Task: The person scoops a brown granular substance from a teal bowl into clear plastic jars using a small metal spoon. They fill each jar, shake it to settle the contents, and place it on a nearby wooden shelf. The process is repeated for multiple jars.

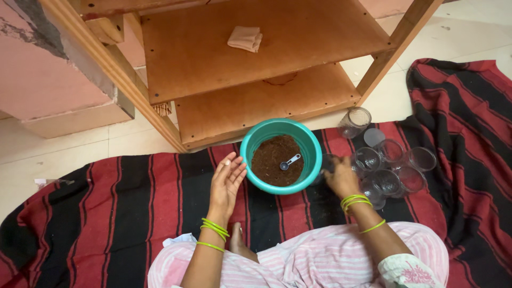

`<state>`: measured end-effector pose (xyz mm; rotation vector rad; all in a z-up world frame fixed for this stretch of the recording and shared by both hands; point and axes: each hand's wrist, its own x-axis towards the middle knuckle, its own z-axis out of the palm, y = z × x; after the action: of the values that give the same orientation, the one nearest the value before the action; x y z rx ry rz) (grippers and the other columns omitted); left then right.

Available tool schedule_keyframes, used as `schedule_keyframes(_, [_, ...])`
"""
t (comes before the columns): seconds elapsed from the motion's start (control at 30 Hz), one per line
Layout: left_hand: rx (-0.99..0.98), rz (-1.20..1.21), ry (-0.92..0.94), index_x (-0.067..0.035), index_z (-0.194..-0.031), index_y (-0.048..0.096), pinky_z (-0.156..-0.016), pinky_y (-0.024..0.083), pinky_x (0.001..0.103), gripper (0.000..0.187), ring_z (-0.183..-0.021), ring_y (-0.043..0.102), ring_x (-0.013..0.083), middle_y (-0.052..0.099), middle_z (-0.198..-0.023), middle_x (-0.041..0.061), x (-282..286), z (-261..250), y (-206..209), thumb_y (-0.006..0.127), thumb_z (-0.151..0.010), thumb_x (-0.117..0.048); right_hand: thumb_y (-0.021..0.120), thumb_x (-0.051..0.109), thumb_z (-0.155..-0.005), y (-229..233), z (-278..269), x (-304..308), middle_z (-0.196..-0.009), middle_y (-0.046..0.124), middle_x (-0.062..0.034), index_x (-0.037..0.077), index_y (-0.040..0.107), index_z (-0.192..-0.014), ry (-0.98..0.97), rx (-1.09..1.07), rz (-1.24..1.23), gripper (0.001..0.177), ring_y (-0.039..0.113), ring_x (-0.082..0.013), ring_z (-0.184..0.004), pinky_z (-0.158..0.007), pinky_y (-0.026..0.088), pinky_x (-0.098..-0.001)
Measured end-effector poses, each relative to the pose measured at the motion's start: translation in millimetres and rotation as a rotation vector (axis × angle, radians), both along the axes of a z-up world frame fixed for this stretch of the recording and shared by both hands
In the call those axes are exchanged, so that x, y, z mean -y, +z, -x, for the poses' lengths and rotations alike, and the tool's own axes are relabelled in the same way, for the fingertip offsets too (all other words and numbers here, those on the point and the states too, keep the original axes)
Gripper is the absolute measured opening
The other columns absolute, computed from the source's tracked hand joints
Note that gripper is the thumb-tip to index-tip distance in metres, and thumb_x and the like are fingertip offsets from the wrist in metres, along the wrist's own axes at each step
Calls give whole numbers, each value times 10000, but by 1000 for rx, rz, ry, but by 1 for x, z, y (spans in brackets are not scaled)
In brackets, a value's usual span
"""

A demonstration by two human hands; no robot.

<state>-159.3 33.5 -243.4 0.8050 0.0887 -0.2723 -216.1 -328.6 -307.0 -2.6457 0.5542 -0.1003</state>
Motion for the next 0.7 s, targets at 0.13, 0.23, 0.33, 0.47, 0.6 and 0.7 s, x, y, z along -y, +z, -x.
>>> schedule_keyframes(0.13, [4, 5, 1, -7, -1404, 514, -1063, 506, 406, 447, -1190, 630, 267, 639, -1291, 163, 0, -1, -2, 524, -1027, -246, 811, 363, -798, 5, -4, 25, -1543, 369, -249, 109, 626, -1311, -145, 36, 29, 602, 606, -509, -1161, -961, 523, -543])
schedule_keyframes(0.23, [1, 10, -11, -11, -1412, 505, -1070, 503, 409, 458, -1194, 627, 271, 634, -1294, 168, 2, 0, -5, 527, -1024, -254, 837, 406, -789, -3, -6, 41, -1496, 390, -275, 92, 643, -1284, -205, -111, -4, 618, 607, -515, -1133, -960, 518, -541])
schedule_keyframes(0.33, [9, 32, -19, -2, -1419, 498, -1081, 491, 408, 470, -1206, 623, 273, 631, -1306, 171, 4, 1, -6, 531, -1023, -252, 827, 460, -820, -6, -8, 47, -1362, 569, -249, 84, 700, -1236, -204, -179, -6, 575, 634, -473, -1165, -986, 533, -528])
schedule_keyframes(0.47, [25, 53, -42, 0, -1434, 485, -1096, 483, 414, 480, -1226, 614, 279, 625, -1321, 171, 7, 3, -2, 533, -1026, -248, 806, 408, -848, 25, -4, 38, -1282, 619, -239, 82, 729, -1210, -214, 6, 36, 493, 645, -460, -1112, -942, 530, -533])
schedule_keyframes(0.6, [38, 54, -102, -14, -1465, 459, -1115, 471, 419, 514, -1276, 588, 286, 601, -1368, 179, 9, 7, 8, 528, -1024, -270, 761, 254, -926, 83, 12, 10, -1234, 637, -215, 42, 707, -1244, -68, 377, 60, 386, 656, -429, -1073, -901, 543, -496])
schedule_keyframes(0.7, [61, 81, -180, -31, -1494, 422, -1135, 458, 440, 556, -1333, 553, 297, 561, -1432, 183, 15, 11, 15, 539, -1016, -289, 755, 130, -917, 118, 21, -23, -1276, 641, -190, 10, 679, -1235, 204, 700, 84, 349, 646, -390, -1146, -950, 543, -451])
